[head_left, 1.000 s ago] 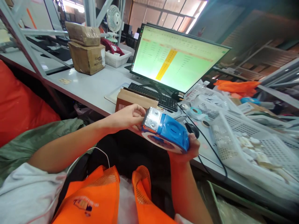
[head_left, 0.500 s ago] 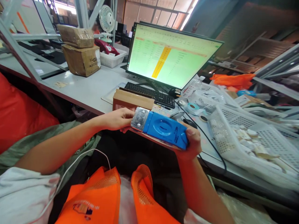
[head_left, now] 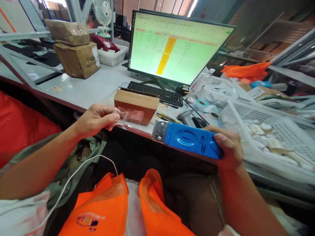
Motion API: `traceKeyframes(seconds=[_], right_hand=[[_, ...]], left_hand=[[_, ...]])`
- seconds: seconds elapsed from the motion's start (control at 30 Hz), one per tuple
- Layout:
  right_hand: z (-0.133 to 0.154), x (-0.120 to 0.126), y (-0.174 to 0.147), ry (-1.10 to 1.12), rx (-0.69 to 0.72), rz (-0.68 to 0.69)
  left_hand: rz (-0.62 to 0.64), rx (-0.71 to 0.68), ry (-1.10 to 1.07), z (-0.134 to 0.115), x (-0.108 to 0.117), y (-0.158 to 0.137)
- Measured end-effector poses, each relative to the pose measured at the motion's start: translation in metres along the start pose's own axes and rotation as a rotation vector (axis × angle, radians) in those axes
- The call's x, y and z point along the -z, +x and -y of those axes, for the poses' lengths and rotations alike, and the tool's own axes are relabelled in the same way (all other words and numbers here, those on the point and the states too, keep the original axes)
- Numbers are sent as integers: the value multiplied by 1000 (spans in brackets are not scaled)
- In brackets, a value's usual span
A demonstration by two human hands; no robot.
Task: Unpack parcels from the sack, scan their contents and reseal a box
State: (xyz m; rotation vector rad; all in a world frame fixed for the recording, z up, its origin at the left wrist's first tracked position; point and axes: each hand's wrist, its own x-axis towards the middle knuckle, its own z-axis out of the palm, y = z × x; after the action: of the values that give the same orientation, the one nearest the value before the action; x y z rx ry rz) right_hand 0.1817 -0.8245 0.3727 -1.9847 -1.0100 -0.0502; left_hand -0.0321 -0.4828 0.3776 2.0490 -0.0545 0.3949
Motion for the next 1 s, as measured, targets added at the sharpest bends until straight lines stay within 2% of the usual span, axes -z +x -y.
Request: traceKeyframes(seconds=[0.07,0.13,0.27,0.37,0.47,0.53,0.57,0.73,0.87,1.0], right_hand=[[14,0,2,9,29,37],[31,-5,3,-87,85,57],[71,-28,2,-406,195,72],[92,-41,-2,-589,257,60],[97,-38,-13,-743,276,52],[95,-32,-24,-817,273,75],[93,-28,-32,-844,273,88],[86,-19,-76,-962,293,120],[83,-15,-105,-1114,179,153],[93,-3,-128,-1198,90,132]], left_hand=[[-17,-67,101,-11,-4,0],[-26,-190,271,-24,-17,1],[-88,-471,713,-44,-63,6],[-154,-538,857,-46,-98,10],[-173,-577,800,-40,-121,9],[-90,-592,715,-35,-133,6],[-28,-566,654,-33,-138,4],[217,-248,301,-25,-174,0],[371,-210,159,-24,-200,5],[505,-210,15,-35,-223,15]])
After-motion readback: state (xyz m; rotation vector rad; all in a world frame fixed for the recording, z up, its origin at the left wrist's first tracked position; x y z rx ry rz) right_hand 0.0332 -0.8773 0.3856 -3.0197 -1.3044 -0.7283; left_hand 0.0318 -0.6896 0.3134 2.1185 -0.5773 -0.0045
